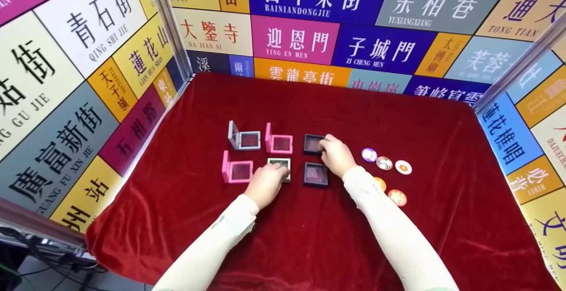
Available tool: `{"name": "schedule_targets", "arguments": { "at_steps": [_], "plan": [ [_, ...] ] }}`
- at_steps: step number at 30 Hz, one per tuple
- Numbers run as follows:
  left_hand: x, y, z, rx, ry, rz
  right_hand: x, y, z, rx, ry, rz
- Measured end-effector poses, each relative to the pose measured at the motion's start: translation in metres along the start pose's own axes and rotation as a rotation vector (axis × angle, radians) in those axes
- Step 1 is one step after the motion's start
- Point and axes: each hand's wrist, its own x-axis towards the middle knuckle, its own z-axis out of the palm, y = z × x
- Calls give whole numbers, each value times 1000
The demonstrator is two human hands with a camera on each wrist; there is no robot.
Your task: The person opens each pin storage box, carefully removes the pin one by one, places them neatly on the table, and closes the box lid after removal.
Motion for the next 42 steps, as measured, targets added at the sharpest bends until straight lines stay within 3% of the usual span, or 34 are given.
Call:
{"name": "schedule_targets", "arguments": {
  "at_steps": [9, 15, 19, 22, 24, 27, 30, 33, 42],
  "plan": [
    [2, 0, -9, 52, -44, 29, 6, -3, -2, 3, 21, -14],
    [4, 2, -9, 66, -99, 2, 9, -9, -6, -56, -37, 49],
    [3, 6, -8, 53, -51, -3, 18, -24, -14, -159, -55, 108],
    [-3, 11, -6, 154, -32, 46, 26, -43, -14, -213, -19, 124],
    [-8, 15, -5, 246, -38, 81, 32, -59, -11, -206, -1, 88],
    [-14, 18, -5, 338, -50, 97, 41, -86, 0, -140, -21, -46],
    [-17, 20, -5, 351, -55, 86, 49, -108, 12, -77, -63, -212],
    [-20, 20, -5, 321, -55, 83, 56, -123, 20, -61, -91, -307],
    [-28, 22, -8, 286, -41, 84, 62, -128, 23, -88, -151, -331]
  ]
}}
